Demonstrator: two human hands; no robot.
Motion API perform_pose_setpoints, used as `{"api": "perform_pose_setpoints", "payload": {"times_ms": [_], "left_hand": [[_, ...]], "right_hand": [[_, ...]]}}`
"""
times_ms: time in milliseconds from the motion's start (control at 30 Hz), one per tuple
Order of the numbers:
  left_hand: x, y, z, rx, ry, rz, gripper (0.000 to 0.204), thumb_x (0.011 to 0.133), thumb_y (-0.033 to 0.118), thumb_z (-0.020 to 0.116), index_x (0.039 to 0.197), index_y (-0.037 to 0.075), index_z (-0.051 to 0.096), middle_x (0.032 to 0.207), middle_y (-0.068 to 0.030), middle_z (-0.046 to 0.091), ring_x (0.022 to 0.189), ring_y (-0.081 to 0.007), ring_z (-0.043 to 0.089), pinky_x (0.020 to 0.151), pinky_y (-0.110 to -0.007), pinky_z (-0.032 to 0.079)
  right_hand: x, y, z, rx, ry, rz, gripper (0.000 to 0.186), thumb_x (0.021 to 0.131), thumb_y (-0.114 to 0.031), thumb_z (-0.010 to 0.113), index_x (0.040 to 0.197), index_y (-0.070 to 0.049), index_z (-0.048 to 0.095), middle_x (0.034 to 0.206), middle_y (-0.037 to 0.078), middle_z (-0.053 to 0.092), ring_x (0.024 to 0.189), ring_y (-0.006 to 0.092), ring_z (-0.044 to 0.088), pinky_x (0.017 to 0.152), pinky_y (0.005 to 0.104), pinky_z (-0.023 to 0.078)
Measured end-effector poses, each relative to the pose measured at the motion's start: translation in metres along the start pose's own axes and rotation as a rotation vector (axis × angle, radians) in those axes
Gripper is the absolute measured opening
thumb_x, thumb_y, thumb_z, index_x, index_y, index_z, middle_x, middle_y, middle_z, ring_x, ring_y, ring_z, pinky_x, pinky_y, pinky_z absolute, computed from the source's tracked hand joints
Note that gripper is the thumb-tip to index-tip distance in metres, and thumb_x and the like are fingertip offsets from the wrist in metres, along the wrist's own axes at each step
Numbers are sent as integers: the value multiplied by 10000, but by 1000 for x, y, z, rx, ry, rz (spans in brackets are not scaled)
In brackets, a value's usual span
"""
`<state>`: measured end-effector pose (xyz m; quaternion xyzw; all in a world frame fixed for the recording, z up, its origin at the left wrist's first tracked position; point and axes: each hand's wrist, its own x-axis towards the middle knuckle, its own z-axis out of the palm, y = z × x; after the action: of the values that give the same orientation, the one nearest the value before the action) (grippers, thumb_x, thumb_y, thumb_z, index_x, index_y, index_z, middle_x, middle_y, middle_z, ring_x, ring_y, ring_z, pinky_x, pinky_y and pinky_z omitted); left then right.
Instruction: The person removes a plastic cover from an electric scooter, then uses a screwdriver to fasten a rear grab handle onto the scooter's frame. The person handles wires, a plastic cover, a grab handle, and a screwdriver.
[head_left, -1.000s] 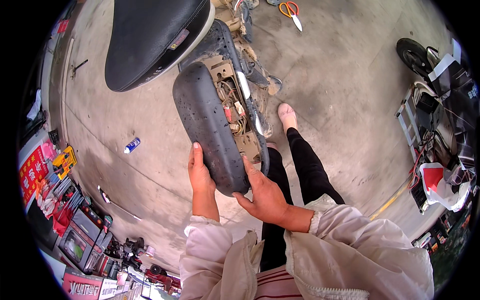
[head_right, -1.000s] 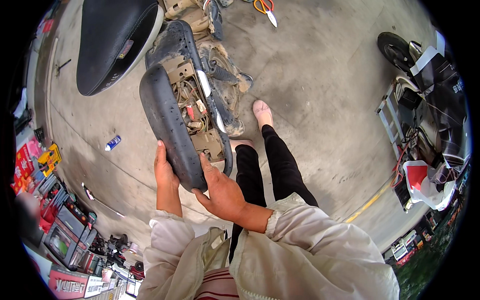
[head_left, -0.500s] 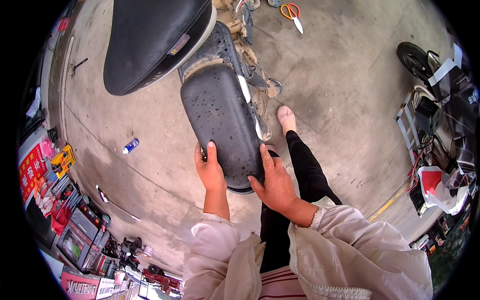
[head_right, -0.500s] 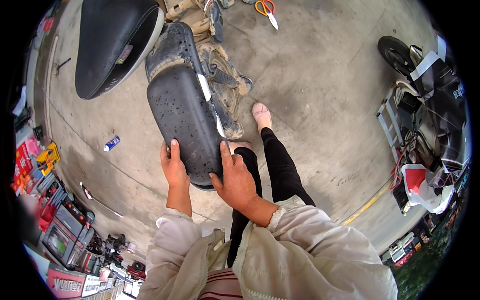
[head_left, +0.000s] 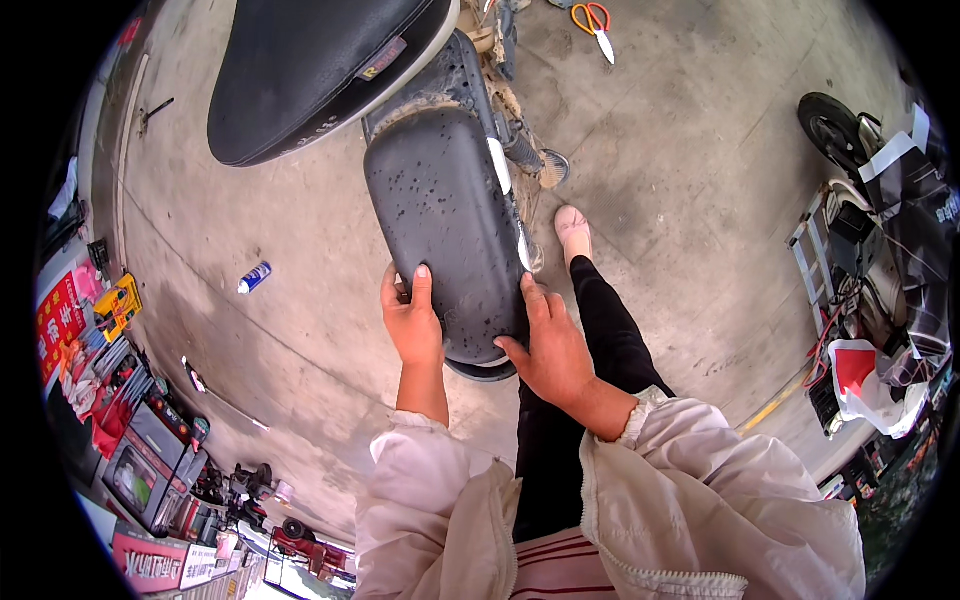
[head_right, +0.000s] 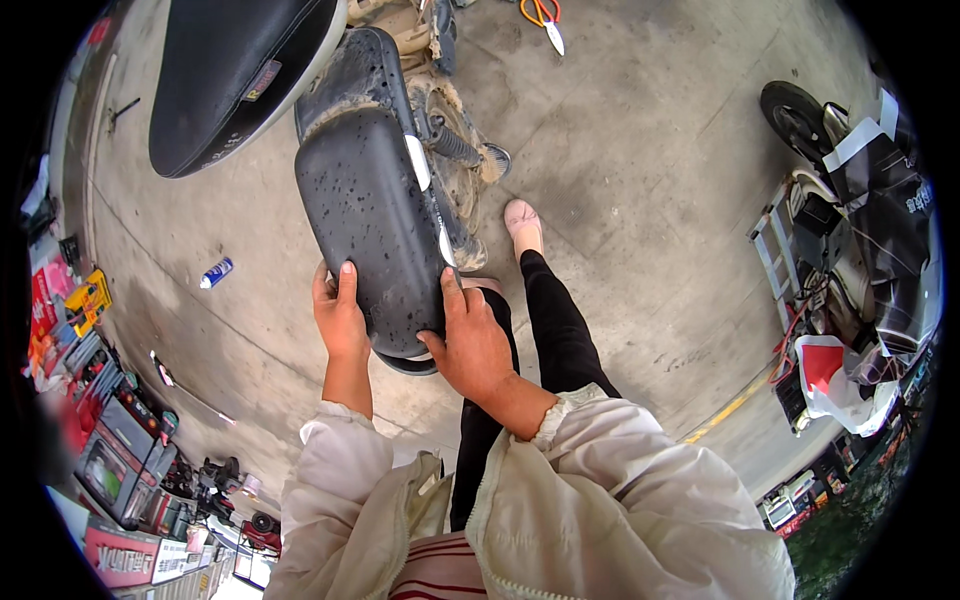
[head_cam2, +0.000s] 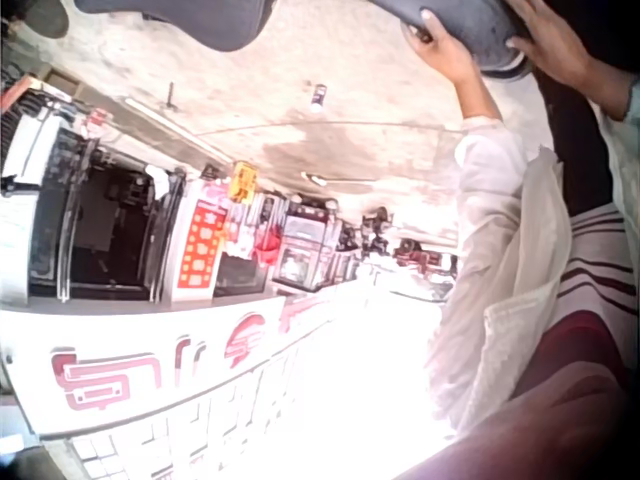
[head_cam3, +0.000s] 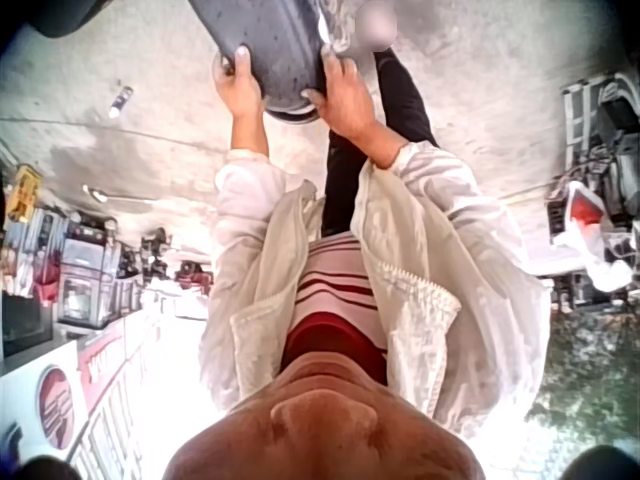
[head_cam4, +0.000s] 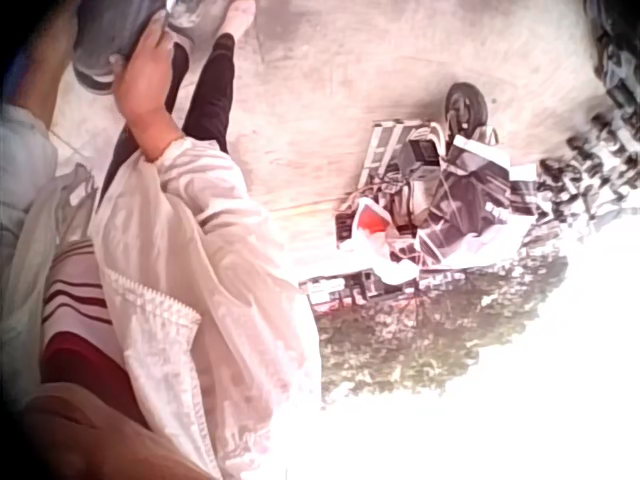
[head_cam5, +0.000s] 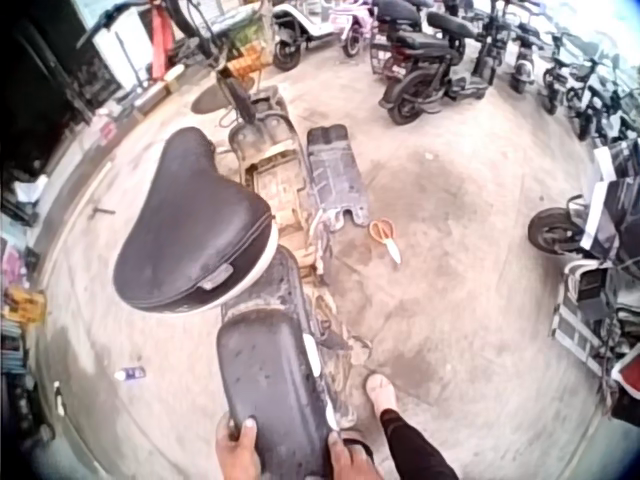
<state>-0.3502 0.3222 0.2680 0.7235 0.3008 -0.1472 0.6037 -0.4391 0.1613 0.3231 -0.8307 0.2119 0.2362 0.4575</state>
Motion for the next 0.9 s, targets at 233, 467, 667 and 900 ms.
{"api": "perform_pose_setpoints", "payload": {"times_ms": [233,467,667,900], "left_hand": [[5,8,5,50,-13,47,588,943,258,696,1379,-53,452,1077,-116,622,993,-163,597,878,-293,481],[3,3,2,197,38,3,569,947,273,680,1356,-70,484,1047,-140,642,899,-164,607,830,-297,491],[-7,6,6,482,99,161,572,970,202,615,1480,54,401,1346,-267,471,1193,-315,497,979,-385,426],[-44,13,13,880,24,719,562,959,234,586,1482,88,442,1490,-317,302,1331,-441,341,1113,-517,262]], "right_hand": [[4,6,7,41,35,-2,878,810,-189,793,1496,30,292,1077,182,519,938,351,578,827,416,507],[12,-4,-13,-96,0,-9,874,810,-200,783,1489,48,293,1239,238,471,1154,406,493,977,430,456],[87,-53,-46,-251,311,-482,769,809,-227,757,1465,-39,404,1354,207,439,1238,407,446,1044,466,400],[194,-91,-26,-476,414,-864,658,844,-369,695,1446,-203,486,1461,131,422,1363,350,367,1137,513,288]]}}
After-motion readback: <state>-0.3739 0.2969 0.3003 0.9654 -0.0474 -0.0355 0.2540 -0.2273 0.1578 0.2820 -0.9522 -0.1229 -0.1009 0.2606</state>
